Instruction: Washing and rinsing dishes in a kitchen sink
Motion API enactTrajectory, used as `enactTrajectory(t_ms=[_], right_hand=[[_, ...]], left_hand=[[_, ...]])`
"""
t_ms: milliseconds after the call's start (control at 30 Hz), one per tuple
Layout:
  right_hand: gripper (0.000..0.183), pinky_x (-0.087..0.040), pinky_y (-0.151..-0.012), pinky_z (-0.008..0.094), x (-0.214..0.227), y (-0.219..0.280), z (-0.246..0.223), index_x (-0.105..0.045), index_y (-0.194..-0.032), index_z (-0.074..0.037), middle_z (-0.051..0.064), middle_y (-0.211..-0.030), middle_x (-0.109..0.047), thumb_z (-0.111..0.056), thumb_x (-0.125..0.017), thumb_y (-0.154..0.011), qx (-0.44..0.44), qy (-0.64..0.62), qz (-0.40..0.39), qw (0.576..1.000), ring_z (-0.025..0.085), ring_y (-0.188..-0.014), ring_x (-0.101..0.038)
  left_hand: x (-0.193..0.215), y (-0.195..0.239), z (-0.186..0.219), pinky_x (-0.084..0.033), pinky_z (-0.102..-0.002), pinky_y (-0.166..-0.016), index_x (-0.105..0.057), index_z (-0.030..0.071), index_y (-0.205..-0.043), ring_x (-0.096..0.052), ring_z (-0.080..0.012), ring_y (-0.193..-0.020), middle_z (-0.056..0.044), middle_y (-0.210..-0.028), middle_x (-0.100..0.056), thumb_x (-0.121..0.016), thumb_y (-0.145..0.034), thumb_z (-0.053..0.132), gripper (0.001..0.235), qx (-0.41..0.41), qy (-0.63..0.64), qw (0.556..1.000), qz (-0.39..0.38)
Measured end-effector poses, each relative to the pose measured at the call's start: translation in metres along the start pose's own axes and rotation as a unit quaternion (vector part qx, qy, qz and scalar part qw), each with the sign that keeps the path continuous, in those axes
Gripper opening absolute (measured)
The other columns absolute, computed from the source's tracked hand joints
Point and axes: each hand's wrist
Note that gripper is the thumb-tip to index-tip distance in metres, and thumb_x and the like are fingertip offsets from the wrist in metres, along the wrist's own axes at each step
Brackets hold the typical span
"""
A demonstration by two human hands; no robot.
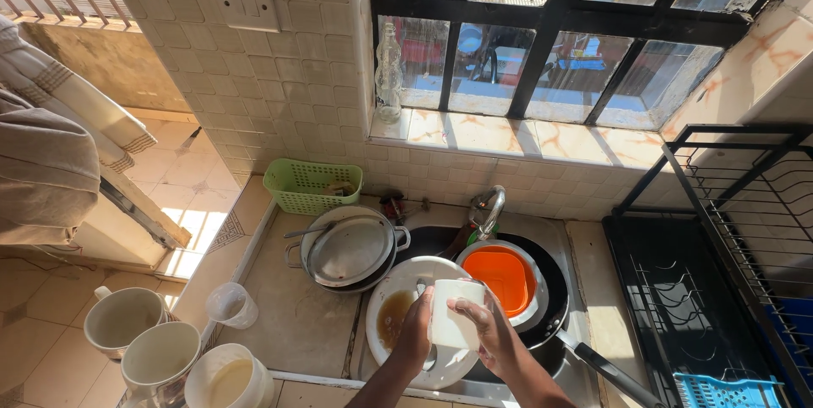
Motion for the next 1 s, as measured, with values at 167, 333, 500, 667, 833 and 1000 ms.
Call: enactTrajectory(t_ms=[167,333,500,667,833,1000], right_hand=[[0.030,-0.052,-0.086,0.032,-0.024,0.006,0.001,-0.067,-0.105,-0.009,0.008,-0.099,-0.072,-0.026,-0.074,-0.082,0.181,0.138,-0.063,0.972,0.019,-0.095,-0.068],[0.073,-0.037,-0.120,0.043,-0.033,0.016,0.020,-0.034,-0.158,-0.013,0.012,-0.152,-0.054,-0.049,-0.049,-0.097,0.183,0.428,0.018,0.885,0.032,-0.140,-0.051],[0.079,-0.009,-0.128,0.041,-0.016,-0.017,0.047,-0.007,-0.164,-0.009,0.017,-0.170,-0.013,-0.051,-0.033,-0.102,0.273,0.447,0.014,0.852,0.030,-0.158,-0.012],[0.067,-0.029,-0.123,0.038,-0.018,-0.024,0.003,-0.037,-0.157,-0.015,0.009,-0.159,-0.048,-0.046,-0.041,-0.098,0.235,0.234,-0.012,0.943,0.023,-0.151,-0.042],[0.065,-0.017,-0.128,0.037,-0.005,-0.036,0.016,-0.053,-0.151,-0.017,0.000,-0.170,-0.032,-0.052,-0.042,-0.097,0.277,0.235,-0.014,0.932,0.016,-0.158,-0.026],[0.072,-0.014,-0.128,0.038,-0.020,0.005,0.011,-0.022,-0.162,-0.013,0.005,-0.170,-0.027,-0.046,-0.038,-0.100,0.241,0.342,0.014,0.908,0.020,-0.158,-0.023]], left_hand=[[-0.010,0.031,0.058,-0.040,-0.030,-0.114,-0.059,0.015,-0.144,-0.056,-0.0152,-0.136,-0.003,-0.145,-0.064,-0.037,-0.099,0.043,0.057,-0.006,0.074,0.995,0.066],[-0.009,0.039,0.074,-0.050,-0.034,-0.103,-0.059,0.022,-0.141,-0.062,-0.0203,-0.130,-0.005,-0.143,-0.066,-0.039,-0.099,0.039,0.049,-0.020,0.141,0.983,0.116],[-0.005,0.043,0.071,-0.049,-0.029,-0.102,-0.066,0.014,-0.131,-0.063,-0.0145,-0.119,-0.004,-0.126,-0.071,-0.050,-0.096,0.043,0.049,0.000,0.115,0.990,0.077],[-0.011,0.046,0.074,-0.051,-0.033,-0.092,-0.066,0.009,-0.117,-0.066,-0.0188,-0.103,-0.010,-0.111,-0.073,-0.055,-0.096,0.037,0.037,-0.028,0.172,0.985,0.007],[-0.016,0.042,0.087,-0.049,-0.036,-0.105,-0.064,0.007,-0.134,-0.064,-0.0223,-0.123,-0.014,-0.132,-0.070,-0.049,-0.097,0.039,0.051,-0.004,0.212,0.977,-0.005],[-0.016,0.045,0.114,-0.056,-0.038,-0.094,-0.064,0.006,-0.122,-0.072,-0.0253,-0.108,-0.017,-0.115,-0.074,-0.040,-0.102,0.045,0.050,0.054,0.190,0.978,0.068]])
Point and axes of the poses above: each hand's wrist, its own y-axis away from the middle knuckle, its own x-axis out of the back of the hand, z = x × y
